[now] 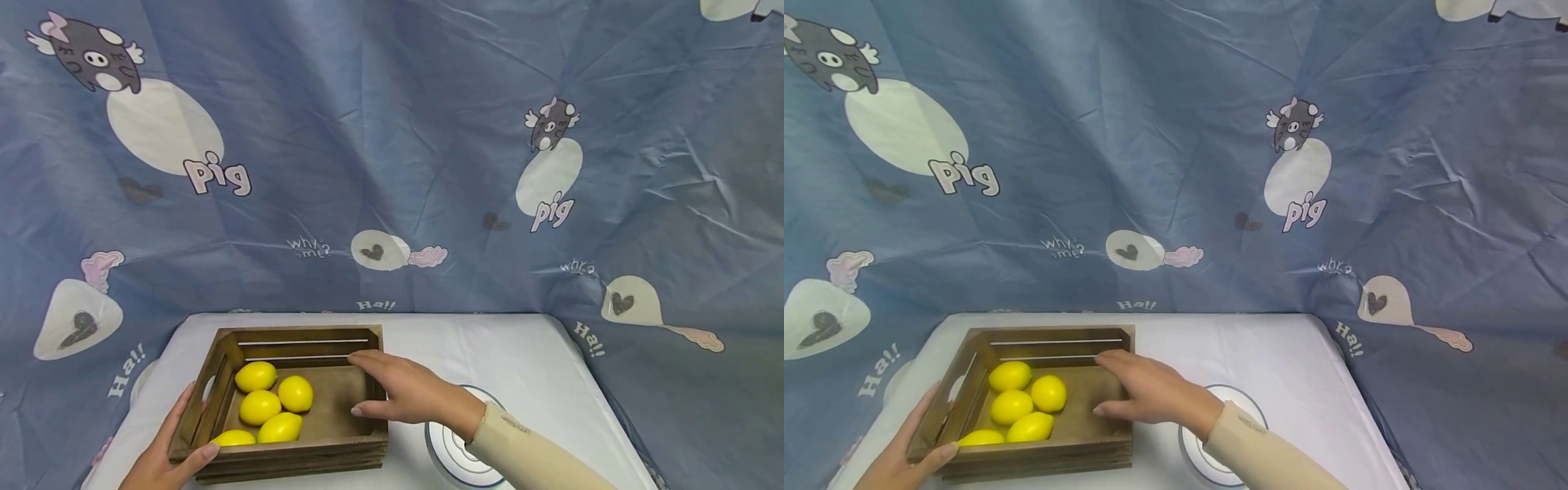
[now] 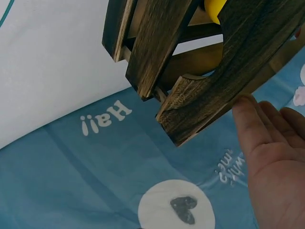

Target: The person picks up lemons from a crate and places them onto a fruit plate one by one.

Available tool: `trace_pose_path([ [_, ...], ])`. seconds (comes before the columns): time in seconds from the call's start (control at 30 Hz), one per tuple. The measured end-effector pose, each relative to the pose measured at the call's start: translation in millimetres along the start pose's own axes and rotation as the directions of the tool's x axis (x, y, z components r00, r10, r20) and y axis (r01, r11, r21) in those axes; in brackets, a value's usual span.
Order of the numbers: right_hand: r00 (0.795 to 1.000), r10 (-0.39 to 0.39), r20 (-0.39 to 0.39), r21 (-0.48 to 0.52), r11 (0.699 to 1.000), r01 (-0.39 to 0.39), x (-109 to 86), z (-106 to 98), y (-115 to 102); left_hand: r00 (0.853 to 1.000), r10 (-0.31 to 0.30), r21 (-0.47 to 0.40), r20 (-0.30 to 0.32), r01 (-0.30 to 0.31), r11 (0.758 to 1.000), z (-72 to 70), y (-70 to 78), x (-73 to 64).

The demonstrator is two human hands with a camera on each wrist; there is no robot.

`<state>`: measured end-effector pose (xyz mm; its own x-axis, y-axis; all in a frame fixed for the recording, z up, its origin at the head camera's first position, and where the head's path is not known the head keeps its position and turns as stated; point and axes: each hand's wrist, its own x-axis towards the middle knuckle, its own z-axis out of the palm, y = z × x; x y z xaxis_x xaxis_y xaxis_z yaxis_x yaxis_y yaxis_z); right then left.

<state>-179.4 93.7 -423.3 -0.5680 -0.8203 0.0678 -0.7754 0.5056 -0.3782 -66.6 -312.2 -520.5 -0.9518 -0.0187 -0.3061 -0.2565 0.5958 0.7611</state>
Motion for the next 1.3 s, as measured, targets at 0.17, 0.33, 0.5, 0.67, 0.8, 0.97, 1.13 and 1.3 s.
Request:
trace_pose_path([
  [0.17, 0.999, 0.003, 0.032, 0.009, 1.000, -0.003, 9.2, -1, 0, 1.000, -0.003, 0.000, 0.001, 0.003, 1.000, 0.9, -0.8, -0.4],
  [0.33, 0.997, 0.023, 0.080, -0.030, 0.999, -0.020, 20.8, -1, 0, 1.000, -0.015, 0.004, -0.001, 0.015, 1.000, 0.7, 0.5, -0.4],
  [0.5, 0.991, 0.028, 0.128, -0.081, 0.997, -0.018, 34.9, -1, -3, 1.000, -0.028, -0.002, 0.001, 0.028, 1.000, 0.4, 2.8, -1.7],
  [0.67, 0.980, 0.051, 0.193, -0.123, 0.992, -0.028, 46.6, 2, -4, 1.000, 0.000, 0.000, -0.024, 0.000, 1.000, 2.9, 3.7, -4.9],
  [0.8, 0.972, 0.054, 0.228, -0.156, 0.988, -0.018, 54.4, 4, -6, 0.999, 0.013, 0.025, -0.041, -0.012, 1.000, 3.9, 4.8, -6.5],
  [0.97, 0.958, 0.092, 0.272, -0.195, 0.980, -0.039, 62.9, 3, -11, 0.999, 0.009, 0.040, -0.041, -0.008, 0.999, 3.7, 5.2, -6.5],
  [1.13, 0.936, 0.134, 0.325, -0.187, 0.980, -0.075, 73.4, 3, -17, 0.998, 0.023, 0.033, -0.050, -0.022, 0.999, 4.5, 3.5, -7.1],
  [1.3, 0.919, 0.160, 0.360, -0.187, 0.978, -0.097, 82.5, 3, -23, 0.998, 0.032, 0.031, -0.051, -0.031, 0.999, 4.9, 2.6, -6.6],
])
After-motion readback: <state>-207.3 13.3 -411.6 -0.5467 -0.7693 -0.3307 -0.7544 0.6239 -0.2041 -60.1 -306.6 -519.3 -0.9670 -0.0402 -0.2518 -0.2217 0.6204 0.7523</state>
